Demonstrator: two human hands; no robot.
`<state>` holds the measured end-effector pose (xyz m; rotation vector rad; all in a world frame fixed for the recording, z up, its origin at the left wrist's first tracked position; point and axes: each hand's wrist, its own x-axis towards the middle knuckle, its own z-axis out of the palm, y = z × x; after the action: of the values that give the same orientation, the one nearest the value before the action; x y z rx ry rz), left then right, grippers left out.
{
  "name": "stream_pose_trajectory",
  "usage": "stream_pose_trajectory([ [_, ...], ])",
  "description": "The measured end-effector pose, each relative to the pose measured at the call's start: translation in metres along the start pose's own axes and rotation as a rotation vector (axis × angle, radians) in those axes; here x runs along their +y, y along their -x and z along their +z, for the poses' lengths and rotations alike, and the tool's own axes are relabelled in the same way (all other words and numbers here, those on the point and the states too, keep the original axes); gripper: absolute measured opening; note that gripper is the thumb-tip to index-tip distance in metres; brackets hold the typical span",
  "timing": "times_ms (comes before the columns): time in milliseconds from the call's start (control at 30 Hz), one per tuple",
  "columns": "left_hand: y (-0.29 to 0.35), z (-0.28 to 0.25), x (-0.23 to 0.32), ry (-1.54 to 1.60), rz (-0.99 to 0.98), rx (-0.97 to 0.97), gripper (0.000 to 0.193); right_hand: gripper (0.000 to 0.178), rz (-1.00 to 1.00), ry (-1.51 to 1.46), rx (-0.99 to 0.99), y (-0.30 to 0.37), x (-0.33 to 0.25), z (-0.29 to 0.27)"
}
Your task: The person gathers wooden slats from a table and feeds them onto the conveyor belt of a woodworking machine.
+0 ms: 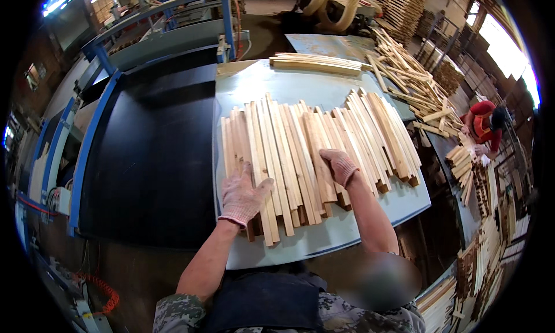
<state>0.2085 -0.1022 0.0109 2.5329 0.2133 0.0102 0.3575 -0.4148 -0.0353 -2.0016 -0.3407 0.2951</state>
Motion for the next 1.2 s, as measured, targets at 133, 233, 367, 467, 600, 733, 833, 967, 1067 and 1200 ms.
stream_pose_trajectory([
  [133,0.003,-0.003,0.005,-0.091,-0.008,0.012,0.104,0.033,0.264,0.156,0.063,-0.002,-0.038,0.008],
  [233,0.002,-0.011,0.006,-0.105,-0.030,-0.061,0.103,0.048,0.303,0.432,0.125,0.005,-0.071,0.026],
  [367,-0.007,-0.023,-0.006,-0.053,-0.059,-0.010,0.085,0.061,0.274,0.575,0.020,0.004,-0.085,0.024],
  [467,-0.019,-0.028,-0.020,-0.005,-0.104,-0.005,0.071,0.061,0.275,0.630,0.004,0.006,-0.080,0.026],
  [600,-0.029,-0.036,0.001,-0.009,-0.311,-0.212,0.071,0.073,0.342,0.705,0.026,-0.005,-0.086,0.050],
  [733,-0.028,-0.033,0.009,0.089,-0.228,-0.165,0.068,0.075,0.318,0.617,0.158,0.005,-0.093,0.054],
  [833,-0.028,-0.018,-0.002,0.180,-0.197,-0.082,0.054,0.075,0.293,0.592,0.184,0.005,-0.089,0.052],
  [967,-0.020,-0.004,-0.025,0.230,-0.074,0.093,0.053,0.077,0.303,0.546,0.110,0.012,-0.109,0.049],
  [1067,-0.009,-0.026,-0.024,0.293,-0.119,0.057,0.046,0.076,0.316,0.546,0.134,0.016,-0.117,0.061],
  [1200,0.006,-0.053,-0.061,0.264,0.033,0.208,0.046,0.070,0.229,0.539,0.139,0.018,-0.147,0.097],
])
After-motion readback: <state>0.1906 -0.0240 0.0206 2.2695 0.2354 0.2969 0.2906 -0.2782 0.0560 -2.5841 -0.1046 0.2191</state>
